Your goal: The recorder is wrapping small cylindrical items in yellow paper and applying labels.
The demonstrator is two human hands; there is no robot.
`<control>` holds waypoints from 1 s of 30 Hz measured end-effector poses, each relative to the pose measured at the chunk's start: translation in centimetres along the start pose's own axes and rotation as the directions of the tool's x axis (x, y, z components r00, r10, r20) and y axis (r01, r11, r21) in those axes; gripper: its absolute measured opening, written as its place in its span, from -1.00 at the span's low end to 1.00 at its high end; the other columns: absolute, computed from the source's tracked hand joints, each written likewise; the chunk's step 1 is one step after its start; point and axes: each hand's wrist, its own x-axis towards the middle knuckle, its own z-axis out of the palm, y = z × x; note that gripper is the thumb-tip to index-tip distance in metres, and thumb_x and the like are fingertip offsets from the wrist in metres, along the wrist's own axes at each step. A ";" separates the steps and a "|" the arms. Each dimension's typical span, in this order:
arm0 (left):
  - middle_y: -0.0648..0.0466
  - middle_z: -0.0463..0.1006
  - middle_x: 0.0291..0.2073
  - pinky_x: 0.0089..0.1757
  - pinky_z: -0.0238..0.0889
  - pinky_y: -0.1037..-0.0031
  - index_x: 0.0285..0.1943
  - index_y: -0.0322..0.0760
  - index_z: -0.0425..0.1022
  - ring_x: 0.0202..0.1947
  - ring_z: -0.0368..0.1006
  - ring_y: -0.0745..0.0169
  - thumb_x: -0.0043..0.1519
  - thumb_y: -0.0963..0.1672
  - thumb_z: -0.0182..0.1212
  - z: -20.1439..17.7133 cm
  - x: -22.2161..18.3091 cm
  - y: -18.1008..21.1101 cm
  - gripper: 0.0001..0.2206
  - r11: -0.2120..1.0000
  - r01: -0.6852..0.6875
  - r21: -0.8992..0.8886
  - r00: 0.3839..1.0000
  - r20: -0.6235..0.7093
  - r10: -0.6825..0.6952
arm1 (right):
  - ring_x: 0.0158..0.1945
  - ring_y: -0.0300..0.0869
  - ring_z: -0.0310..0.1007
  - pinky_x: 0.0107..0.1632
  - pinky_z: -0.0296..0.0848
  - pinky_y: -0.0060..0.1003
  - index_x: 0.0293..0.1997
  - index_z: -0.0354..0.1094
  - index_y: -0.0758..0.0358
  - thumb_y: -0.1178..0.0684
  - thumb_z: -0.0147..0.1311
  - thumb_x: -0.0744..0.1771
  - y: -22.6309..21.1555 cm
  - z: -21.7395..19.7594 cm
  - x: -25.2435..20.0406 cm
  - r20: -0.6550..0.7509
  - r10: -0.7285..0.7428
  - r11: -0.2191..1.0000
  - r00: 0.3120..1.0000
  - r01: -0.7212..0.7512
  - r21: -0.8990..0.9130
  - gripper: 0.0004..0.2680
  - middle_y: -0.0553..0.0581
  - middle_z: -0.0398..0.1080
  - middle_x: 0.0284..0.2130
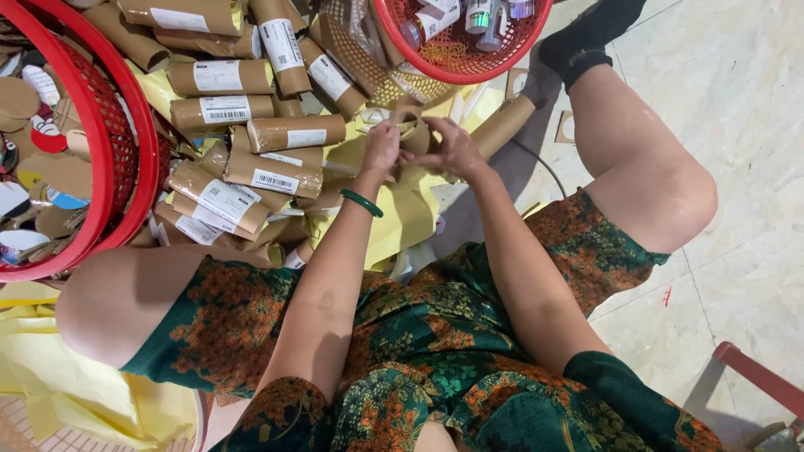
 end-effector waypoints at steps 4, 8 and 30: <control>-0.12 0.64 -0.20 -0.45 0.42 0.37 0.14 -0.45 0.45 -0.45 0.60 0.06 0.31 -0.05 0.00 0.5 -2.4 4.7 -0.63 0.927 0.299 -0.227 0.950 0.157 -0.268 | -0.09 0.11 0.51 -0.09 0.49 -0.06 0.04 0.39 0.32 -0.11 0.49 0.15 2.3 1.6 -0.3 -0.029 0.183 0.866 0.983 -0.175 -0.468 -0.52 0.34 0.50 -0.12; -0.11 0.63 -0.15 -0.28 0.47 0.33 0.11 -0.38 0.51 -0.28 0.61 0.00 0.33 0.00 0.06 1.7 -0.4 -1.9 -0.63 0.989 0.136 -0.053 0.989 0.068 -0.132 | -0.13 -0.01 0.63 -0.07 0.56 -0.21 0.20 0.26 0.32 -0.14 0.28 0.31 5.1 2.9 -0.7 -0.099 0.702 0.684 0.706 -0.706 -0.185 -0.56 0.37 0.59 -0.10; -0.05 0.65 -0.23 -0.14 0.42 0.36 -0.02 -0.30 0.61 -0.22 0.58 0.09 0.33 -0.13 0.17 1.4 -3.2 7.5 -0.83 0.880 -0.382 0.282 0.877 -0.189 0.442 | -0.17 -0.17 0.51 -0.18 0.56 -0.26 0.09 0.43 0.20 0.09 0.11 0.37 4.4 -5.1 14.2 -0.195 0.591 0.447 0.783 -0.117 0.887 -0.81 0.07 0.47 -0.13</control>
